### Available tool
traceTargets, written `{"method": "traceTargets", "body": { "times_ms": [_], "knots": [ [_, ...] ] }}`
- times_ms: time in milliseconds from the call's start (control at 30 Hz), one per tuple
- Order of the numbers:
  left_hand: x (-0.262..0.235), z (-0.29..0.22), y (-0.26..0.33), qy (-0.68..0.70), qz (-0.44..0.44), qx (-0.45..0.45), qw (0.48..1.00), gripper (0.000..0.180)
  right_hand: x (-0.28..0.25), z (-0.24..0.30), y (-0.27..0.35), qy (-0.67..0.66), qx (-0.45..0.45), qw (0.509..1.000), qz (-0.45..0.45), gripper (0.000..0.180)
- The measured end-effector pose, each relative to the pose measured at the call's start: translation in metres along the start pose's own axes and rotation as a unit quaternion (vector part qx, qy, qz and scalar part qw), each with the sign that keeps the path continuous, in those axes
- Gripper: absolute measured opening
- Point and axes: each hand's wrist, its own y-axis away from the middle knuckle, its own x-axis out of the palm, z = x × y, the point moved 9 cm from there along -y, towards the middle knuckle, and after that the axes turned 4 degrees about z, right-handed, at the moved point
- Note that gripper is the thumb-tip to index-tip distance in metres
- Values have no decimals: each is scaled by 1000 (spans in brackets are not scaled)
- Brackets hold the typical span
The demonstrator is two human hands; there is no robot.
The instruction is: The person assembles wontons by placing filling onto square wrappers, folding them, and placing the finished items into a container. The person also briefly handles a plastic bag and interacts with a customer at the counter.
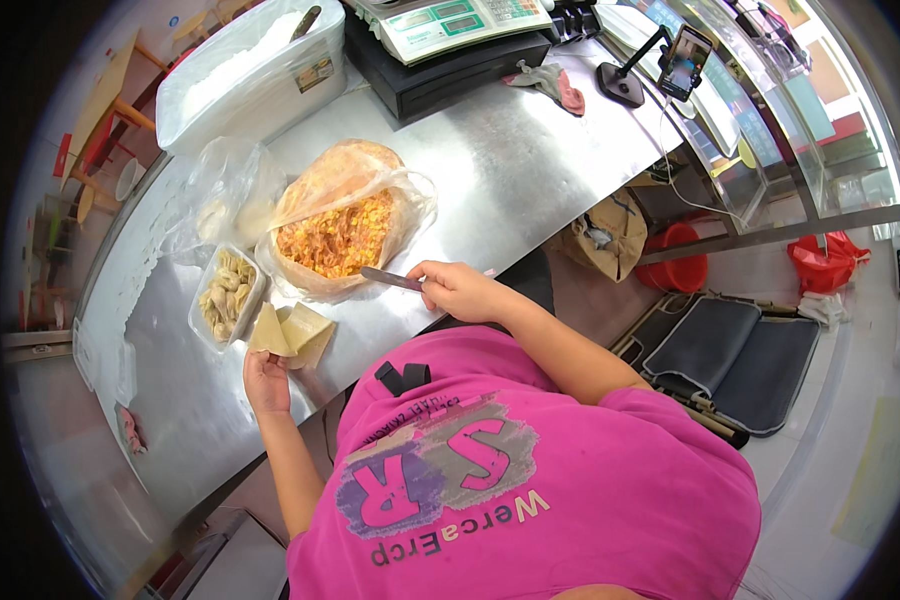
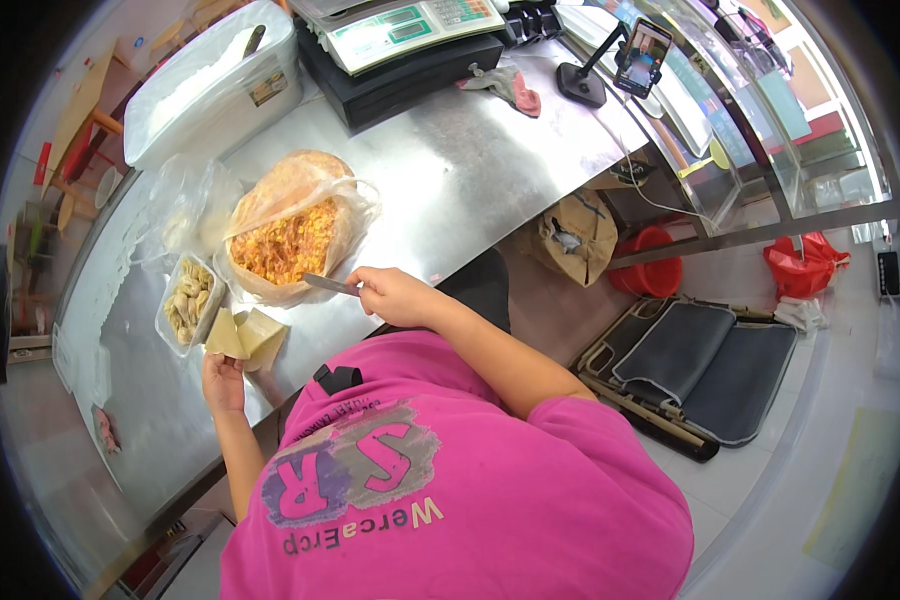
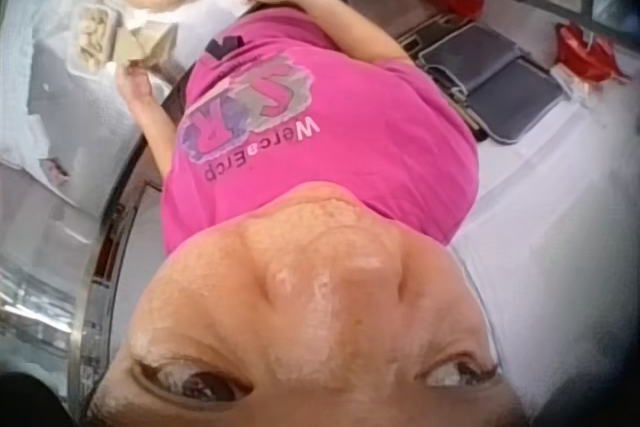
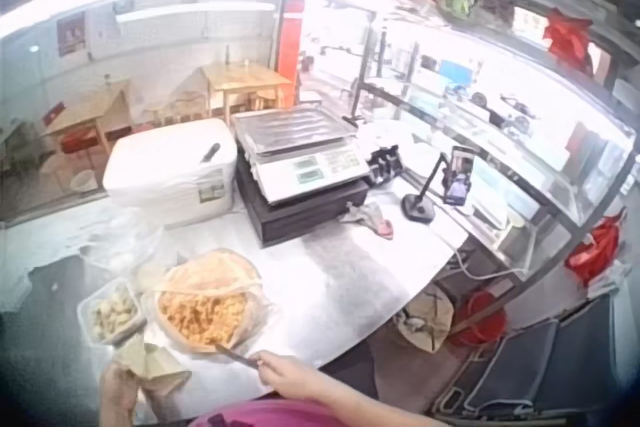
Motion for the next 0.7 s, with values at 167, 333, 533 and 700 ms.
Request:
{"method": "traceTargets", "body": {
  "times_ms": [167,333,533,700],
  "knots": [
    [0,14,-13,-237,62,18,969,14,4,4,-4,1,-5,1000,3,27],
    [43,1,12,-568,88,272,772,8,6,0,-7,15,-24,1000,-6,28],
    [29,-18,17,-549,-11,297,781,6,5,-24,0,-48,-5,999,-11,25],
    [37,-12,21,-586,9,346,733,11,18,-29,-7,-104,45,993,25,25]
  ]
}}
